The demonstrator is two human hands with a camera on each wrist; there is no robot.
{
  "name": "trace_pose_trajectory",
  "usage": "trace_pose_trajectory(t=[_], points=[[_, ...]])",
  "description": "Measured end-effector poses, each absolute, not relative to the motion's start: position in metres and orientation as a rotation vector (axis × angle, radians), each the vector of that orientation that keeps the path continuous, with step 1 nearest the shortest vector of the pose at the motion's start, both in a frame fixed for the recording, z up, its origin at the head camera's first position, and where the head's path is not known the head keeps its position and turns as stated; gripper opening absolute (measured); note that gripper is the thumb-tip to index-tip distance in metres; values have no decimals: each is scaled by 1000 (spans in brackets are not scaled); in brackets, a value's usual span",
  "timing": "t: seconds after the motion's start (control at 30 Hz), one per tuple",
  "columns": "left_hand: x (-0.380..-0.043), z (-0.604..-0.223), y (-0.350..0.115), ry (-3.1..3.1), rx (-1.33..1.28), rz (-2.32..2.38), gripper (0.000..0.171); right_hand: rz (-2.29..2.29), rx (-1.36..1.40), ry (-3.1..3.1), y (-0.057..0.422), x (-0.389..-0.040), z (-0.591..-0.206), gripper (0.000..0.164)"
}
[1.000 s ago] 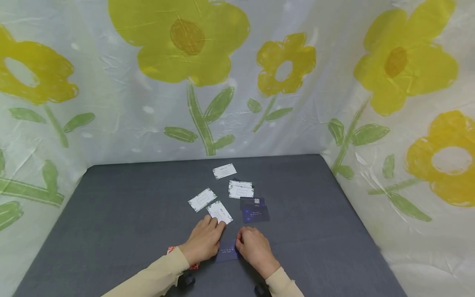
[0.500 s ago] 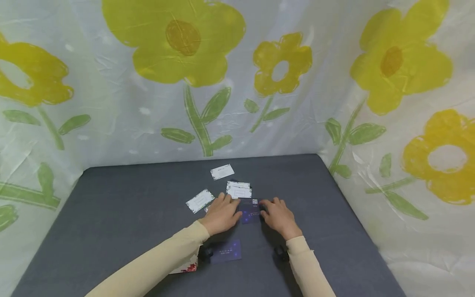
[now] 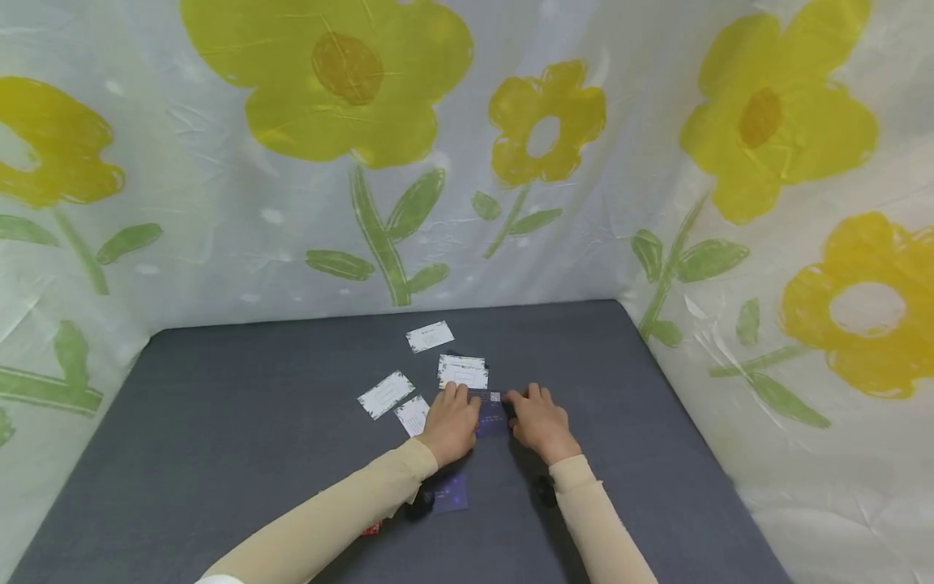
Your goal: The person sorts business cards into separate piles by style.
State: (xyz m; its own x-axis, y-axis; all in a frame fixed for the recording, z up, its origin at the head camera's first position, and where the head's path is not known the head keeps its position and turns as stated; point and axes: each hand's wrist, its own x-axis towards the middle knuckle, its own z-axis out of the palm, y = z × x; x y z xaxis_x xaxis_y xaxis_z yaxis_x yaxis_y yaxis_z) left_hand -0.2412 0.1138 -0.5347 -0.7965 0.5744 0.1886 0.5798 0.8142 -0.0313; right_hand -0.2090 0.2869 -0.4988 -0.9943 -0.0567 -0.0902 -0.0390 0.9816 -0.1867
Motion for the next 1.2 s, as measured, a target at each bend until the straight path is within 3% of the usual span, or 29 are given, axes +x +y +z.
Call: trace_pose_trajectory(t=[0.3, 0.53, 0.73, 0.97, 1.2], points=[[-241, -534, 116, -2762, -885, -75, 47, -356, -121, 3086, 288, -210, -504, 32], [-246, -527, 103, -2745, -966, -299, 32, -749, -147, 3188, 291, -207, -507, 19], [-243, -496, 69, -2737, -951, -844, 10, -1234, -163, 3148, 287, -202, -486, 5], [-225, -454, 19, -2793, -805, -1073, 9, -1398, -147, 2997, 257, -187, -449, 4], [-204, -461, -13, -2915, -770, -1071, 17, -1418, -141, 2826, 231, -164, -457, 3]])
